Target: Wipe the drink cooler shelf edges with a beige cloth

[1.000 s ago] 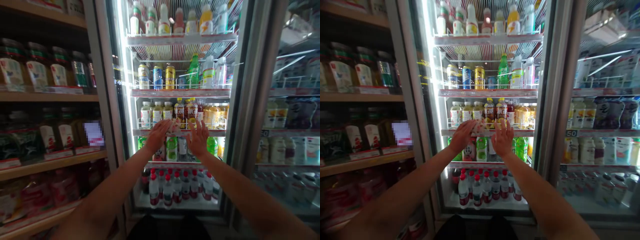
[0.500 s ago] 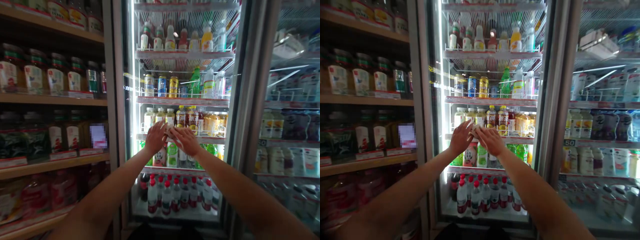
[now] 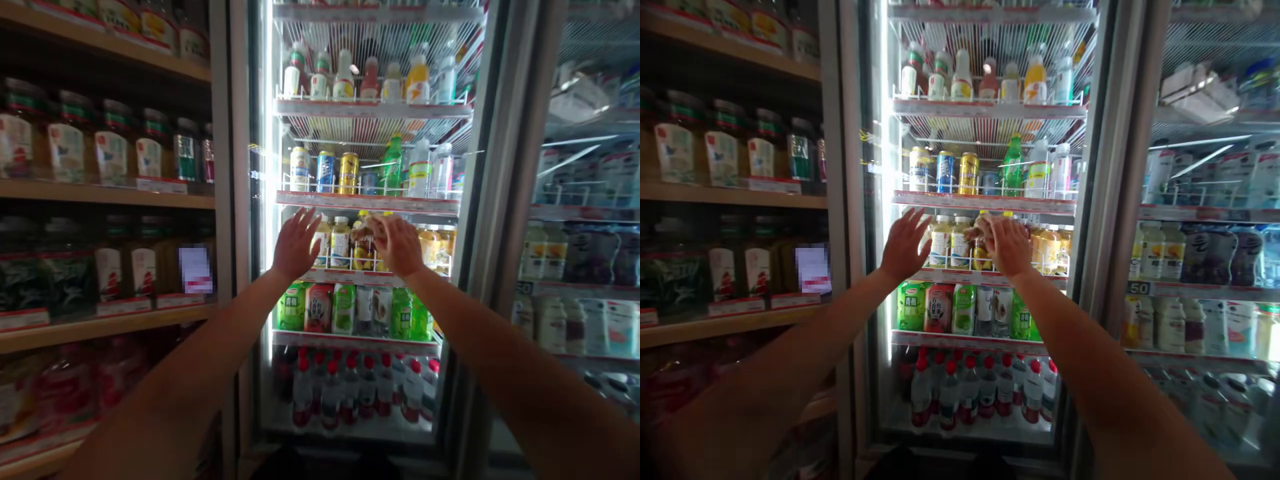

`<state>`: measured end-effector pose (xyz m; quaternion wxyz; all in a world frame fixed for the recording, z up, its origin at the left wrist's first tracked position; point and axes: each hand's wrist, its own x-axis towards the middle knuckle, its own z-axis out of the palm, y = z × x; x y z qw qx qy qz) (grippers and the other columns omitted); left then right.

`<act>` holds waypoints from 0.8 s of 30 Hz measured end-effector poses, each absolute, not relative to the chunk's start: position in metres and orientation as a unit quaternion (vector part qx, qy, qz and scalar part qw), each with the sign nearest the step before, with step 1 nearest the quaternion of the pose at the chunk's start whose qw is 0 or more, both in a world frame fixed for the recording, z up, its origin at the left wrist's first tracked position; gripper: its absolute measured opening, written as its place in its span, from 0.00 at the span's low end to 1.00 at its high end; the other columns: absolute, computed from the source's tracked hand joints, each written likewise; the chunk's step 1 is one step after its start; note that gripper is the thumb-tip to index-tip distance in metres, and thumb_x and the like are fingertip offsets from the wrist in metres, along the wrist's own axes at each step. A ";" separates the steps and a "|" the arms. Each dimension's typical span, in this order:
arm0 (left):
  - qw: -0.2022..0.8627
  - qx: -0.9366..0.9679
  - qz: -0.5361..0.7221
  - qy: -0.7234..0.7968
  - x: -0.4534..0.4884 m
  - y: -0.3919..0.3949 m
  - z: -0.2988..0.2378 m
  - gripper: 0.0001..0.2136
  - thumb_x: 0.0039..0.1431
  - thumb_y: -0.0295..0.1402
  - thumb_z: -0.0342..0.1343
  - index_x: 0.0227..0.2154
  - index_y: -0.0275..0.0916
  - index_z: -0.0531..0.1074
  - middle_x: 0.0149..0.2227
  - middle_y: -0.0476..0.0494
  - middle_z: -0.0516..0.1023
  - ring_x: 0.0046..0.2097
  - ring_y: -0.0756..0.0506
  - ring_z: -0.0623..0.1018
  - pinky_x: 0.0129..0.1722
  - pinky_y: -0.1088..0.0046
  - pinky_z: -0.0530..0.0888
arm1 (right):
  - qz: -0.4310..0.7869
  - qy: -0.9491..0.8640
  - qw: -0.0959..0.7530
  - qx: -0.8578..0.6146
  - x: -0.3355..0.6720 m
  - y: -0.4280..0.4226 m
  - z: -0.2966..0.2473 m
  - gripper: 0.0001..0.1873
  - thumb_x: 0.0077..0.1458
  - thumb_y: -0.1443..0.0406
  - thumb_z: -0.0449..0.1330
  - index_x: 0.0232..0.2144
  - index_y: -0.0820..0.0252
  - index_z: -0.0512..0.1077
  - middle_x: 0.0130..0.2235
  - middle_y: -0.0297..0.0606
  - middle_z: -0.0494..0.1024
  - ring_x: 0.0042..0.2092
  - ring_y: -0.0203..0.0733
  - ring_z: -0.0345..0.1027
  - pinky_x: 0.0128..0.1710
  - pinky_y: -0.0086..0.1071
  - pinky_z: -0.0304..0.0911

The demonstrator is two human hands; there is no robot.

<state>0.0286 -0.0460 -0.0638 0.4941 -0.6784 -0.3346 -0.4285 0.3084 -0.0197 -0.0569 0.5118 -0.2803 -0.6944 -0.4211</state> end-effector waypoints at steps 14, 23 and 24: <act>0.438 -0.623 -0.527 -0.378 0.057 -0.002 -0.055 0.29 0.68 0.36 0.47 0.70 0.36 0.51 0.71 0.39 0.51 0.72 0.38 0.43 0.71 0.49 0.41 | -0.482 -0.621 0.544 -0.295 0.335 0.013 -0.035 0.29 0.62 0.64 0.53 0.65 0.57 0.62 0.67 0.43 0.61 0.66 0.54 0.55 0.64 0.53 0.57; 0.426 -0.622 -0.509 -0.415 0.057 -0.006 -0.056 0.29 0.67 0.36 0.46 0.69 0.35 0.53 0.71 0.41 0.50 0.72 0.38 0.44 0.71 0.51 0.43 | -0.479 -0.619 0.530 -0.327 0.334 0.009 -0.033 0.26 0.65 0.61 0.51 0.63 0.58 0.64 0.66 0.45 0.62 0.64 0.53 0.54 0.62 0.49 0.55; 0.423 -0.621 -0.510 -0.419 0.056 -0.005 -0.053 0.29 0.67 0.37 0.47 0.68 0.35 0.54 0.71 0.42 0.51 0.72 0.38 0.45 0.71 0.51 0.43 | -0.478 -0.616 0.531 -0.331 0.333 0.009 -0.033 0.26 0.64 0.62 0.51 0.63 0.58 0.64 0.66 0.45 0.62 0.64 0.54 0.54 0.62 0.50 0.55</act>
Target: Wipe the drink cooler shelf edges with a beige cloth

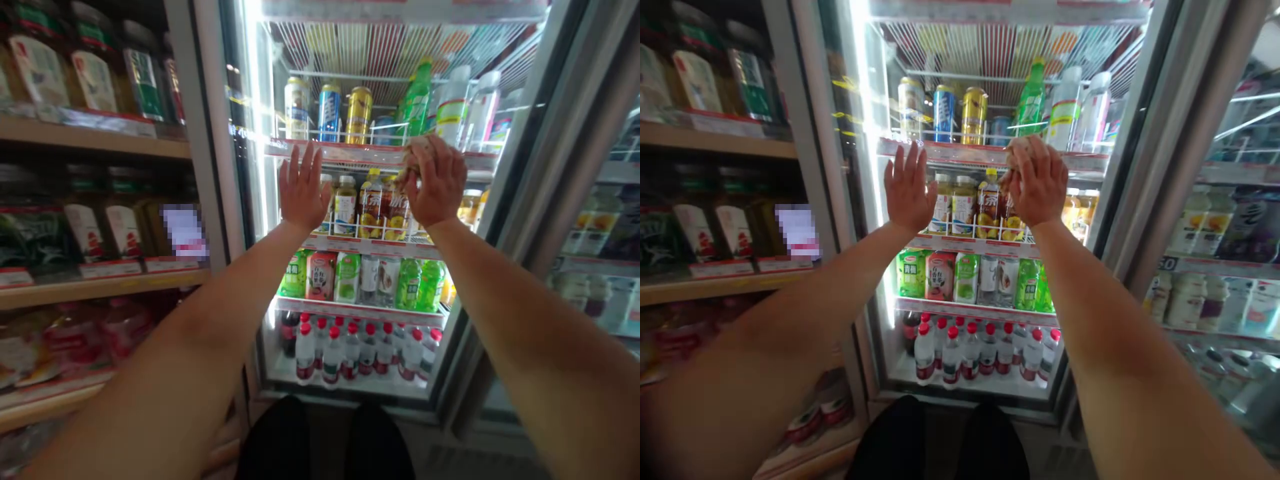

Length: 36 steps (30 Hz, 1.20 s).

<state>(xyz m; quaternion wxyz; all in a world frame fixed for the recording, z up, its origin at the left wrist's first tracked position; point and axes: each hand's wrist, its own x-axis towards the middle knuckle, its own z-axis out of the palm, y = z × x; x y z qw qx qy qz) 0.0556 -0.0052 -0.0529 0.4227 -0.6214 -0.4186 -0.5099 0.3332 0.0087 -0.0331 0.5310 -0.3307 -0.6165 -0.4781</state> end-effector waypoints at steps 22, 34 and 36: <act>0.390 -0.618 -0.539 -0.420 0.071 -0.014 -0.027 0.32 0.58 0.34 0.49 0.67 0.41 0.55 0.70 0.49 0.54 0.71 0.38 0.46 0.71 0.44 0.42 | -0.387 -0.502 0.687 -0.356 0.293 0.016 -0.014 0.22 0.55 0.68 0.52 0.52 0.59 0.71 0.55 0.48 0.71 0.58 0.60 0.61 0.57 0.60 0.58; 0.406 -0.606 -0.539 -0.421 0.069 -0.010 -0.030 0.28 0.65 0.34 0.48 0.68 0.41 0.57 0.70 0.46 0.53 0.72 0.37 0.47 0.71 0.47 0.43 | -0.453 -0.673 0.514 -0.278 0.287 0.009 -0.029 0.25 0.59 0.63 0.54 0.59 0.54 0.67 0.62 0.42 0.67 0.62 0.58 0.58 0.62 0.56 0.54; 0.397 -0.610 -0.543 -0.420 0.069 -0.011 -0.030 0.28 0.65 0.34 0.48 0.67 0.41 0.58 0.70 0.47 0.54 0.72 0.37 0.46 0.71 0.48 0.42 | -0.414 -0.619 0.595 -0.302 0.287 0.012 -0.026 0.25 0.58 0.64 0.53 0.57 0.57 0.68 0.60 0.45 0.68 0.61 0.58 0.59 0.61 0.57 0.54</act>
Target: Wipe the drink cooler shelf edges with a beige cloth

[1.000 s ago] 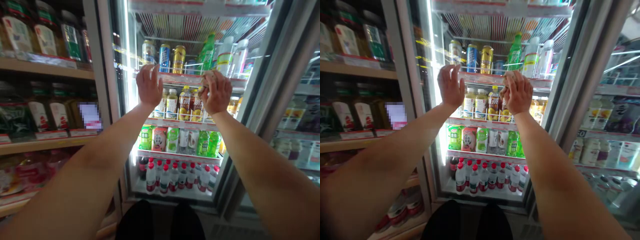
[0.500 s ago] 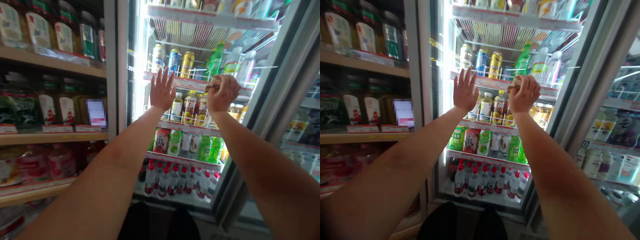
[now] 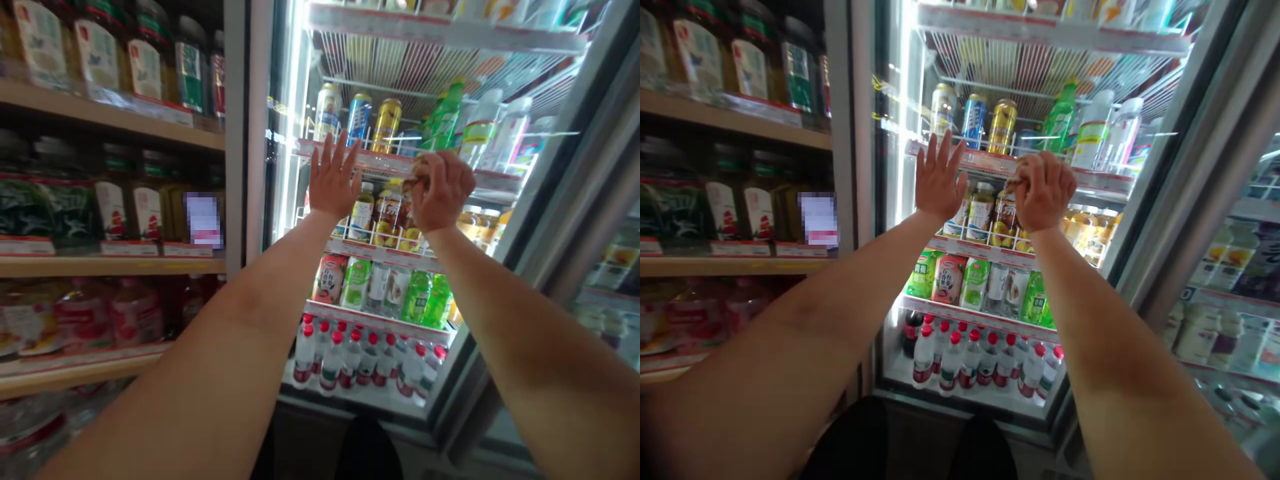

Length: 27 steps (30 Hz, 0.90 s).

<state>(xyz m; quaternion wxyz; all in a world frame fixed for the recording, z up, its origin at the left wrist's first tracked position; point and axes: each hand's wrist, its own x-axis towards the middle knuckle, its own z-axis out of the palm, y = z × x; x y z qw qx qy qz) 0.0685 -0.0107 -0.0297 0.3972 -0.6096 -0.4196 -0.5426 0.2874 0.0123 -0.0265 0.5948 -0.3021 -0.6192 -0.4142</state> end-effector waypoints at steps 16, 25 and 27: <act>0.372 -0.621 -0.562 -0.400 0.066 -0.004 -0.031 0.27 0.66 0.36 0.46 0.68 0.48 0.57 0.71 0.58 0.49 0.73 0.42 0.42 0.73 0.50 0.39 | -0.430 -0.573 0.612 -0.335 0.287 0.011 -0.030 0.23 0.59 0.65 0.50 0.57 0.57 0.69 0.59 0.46 0.69 0.59 0.57 0.61 0.58 0.54 0.57; 0.370 -0.620 -0.565 -0.400 0.066 -0.005 -0.031 0.28 0.65 0.38 0.44 0.68 0.47 0.58 0.70 0.58 0.48 0.72 0.42 0.42 0.73 0.50 0.41 | -0.471 -0.681 0.481 -0.289 0.285 0.008 -0.039 0.25 0.60 0.62 0.52 0.59 0.54 0.67 0.62 0.42 0.67 0.61 0.56 0.59 0.61 0.53 0.54; 0.374 -0.616 -0.563 -0.405 0.066 -0.005 -0.031 0.28 0.65 0.38 0.44 0.68 0.47 0.58 0.70 0.58 0.48 0.72 0.42 0.43 0.73 0.51 0.42 | -0.450 -0.653 0.526 -0.307 0.285 0.009 -0.038 0.25 0.60 0.62 0.52 0.59 0.55 0.67 0.61 0.43 0.68 0.61 0.56 0.59 0.60 0.53 0.54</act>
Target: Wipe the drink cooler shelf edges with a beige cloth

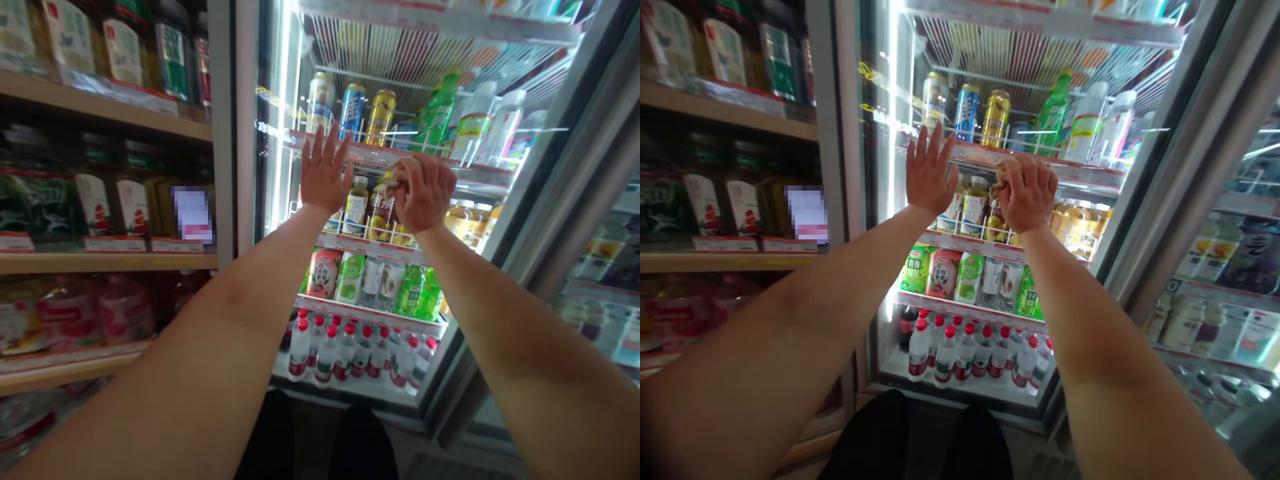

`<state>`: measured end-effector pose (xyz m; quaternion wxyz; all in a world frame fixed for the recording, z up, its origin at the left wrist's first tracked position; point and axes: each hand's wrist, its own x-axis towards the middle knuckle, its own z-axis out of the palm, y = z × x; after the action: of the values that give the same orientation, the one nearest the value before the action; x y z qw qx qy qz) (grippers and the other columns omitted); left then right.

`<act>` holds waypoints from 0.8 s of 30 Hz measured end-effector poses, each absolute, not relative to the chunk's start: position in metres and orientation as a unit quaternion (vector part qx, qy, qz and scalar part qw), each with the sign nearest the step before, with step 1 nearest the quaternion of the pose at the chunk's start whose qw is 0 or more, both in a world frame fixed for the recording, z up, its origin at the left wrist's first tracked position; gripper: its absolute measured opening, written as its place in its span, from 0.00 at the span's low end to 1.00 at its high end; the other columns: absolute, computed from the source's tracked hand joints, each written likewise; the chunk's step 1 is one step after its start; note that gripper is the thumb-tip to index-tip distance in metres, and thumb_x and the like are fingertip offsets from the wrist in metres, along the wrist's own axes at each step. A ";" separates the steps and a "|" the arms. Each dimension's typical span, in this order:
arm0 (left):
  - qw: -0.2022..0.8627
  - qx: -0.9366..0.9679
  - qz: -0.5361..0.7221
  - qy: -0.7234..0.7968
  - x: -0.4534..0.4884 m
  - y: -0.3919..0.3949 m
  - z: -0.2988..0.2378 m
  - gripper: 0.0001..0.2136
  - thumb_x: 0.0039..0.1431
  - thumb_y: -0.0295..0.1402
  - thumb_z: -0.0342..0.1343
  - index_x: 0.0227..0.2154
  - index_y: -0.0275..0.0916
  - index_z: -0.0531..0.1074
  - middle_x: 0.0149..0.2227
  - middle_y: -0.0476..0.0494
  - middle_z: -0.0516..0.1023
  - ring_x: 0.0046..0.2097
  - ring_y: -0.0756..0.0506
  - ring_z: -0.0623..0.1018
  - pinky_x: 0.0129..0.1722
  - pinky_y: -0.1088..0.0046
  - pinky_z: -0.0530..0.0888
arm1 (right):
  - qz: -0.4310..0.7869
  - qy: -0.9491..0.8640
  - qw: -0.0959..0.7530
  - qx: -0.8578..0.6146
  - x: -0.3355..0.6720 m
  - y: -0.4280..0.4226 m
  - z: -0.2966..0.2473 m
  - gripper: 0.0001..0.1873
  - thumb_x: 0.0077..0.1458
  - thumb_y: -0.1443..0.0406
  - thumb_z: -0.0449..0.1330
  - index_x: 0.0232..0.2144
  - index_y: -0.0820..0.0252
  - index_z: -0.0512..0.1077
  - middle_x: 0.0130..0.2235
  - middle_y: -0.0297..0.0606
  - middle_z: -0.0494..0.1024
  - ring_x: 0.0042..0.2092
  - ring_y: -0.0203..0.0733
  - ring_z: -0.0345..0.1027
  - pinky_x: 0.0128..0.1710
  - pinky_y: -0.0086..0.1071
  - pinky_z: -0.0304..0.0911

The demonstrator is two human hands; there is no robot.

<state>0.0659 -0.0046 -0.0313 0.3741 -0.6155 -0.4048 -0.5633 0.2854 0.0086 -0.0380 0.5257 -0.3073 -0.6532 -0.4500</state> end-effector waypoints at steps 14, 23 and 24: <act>0.355 -0.628 -0.565 -0.400 0.066 -0.006 -0.034 0.28 0.66 0.38 0.42 0.68 0.48 0.57 0.70 0.60 0.47 0.72 0.41 0.41 0.73 0.49 0.39 | -0.446 -0.632 0.553 -0.310 0.286 0.010 -0.040 0.25 0.59 0.64 0.52 0.58 0.57 0.68 0.60 0.45 0.68 0.61 0.57 0.59 0.60 0.54 0.54; 0.388 -0.607 -0.545 -0.428 0.067 -0.008 -0.034 0.29 0.62 0.37 0.43 0.67 0.48 0.57 0.69 0.60 0.52 0.73 0.47 0.39 0.73 0.51 0.43 | -0.472 -0.670 0.491 -0.295 0.287 0.010 -0.045 0.25 0.59 0.62 0.53 0.59 0.54 0.67 0.61 0.43 0.68 0.61 0.57 0.59 0.60 0.53 0.55; 0.391 -0.605 -0.540 -0.436 0.067 -0.009 -0.034 0.29 0.60 0.37 0.43 0.66 0.48 0.56 0.69 0.61 0.52 0.73 0.47 0.38 0.73 0.51 0.45 | -0.471 -0.674 0.487 -0.293 0.287 0.010 -0.045 0.25 0.59 0.62 0.53 0.59 0.54 0.67 0.61 0.42 0.68 0.61 0.56 0.59 0.60 0.53 0.55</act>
<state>0.0674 -0.0086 -0.0335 0.3906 -0.6050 -0.4360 -0.5398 0.2867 0.0096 -0.0449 0.4871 -0.2929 -0.6744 -0.4712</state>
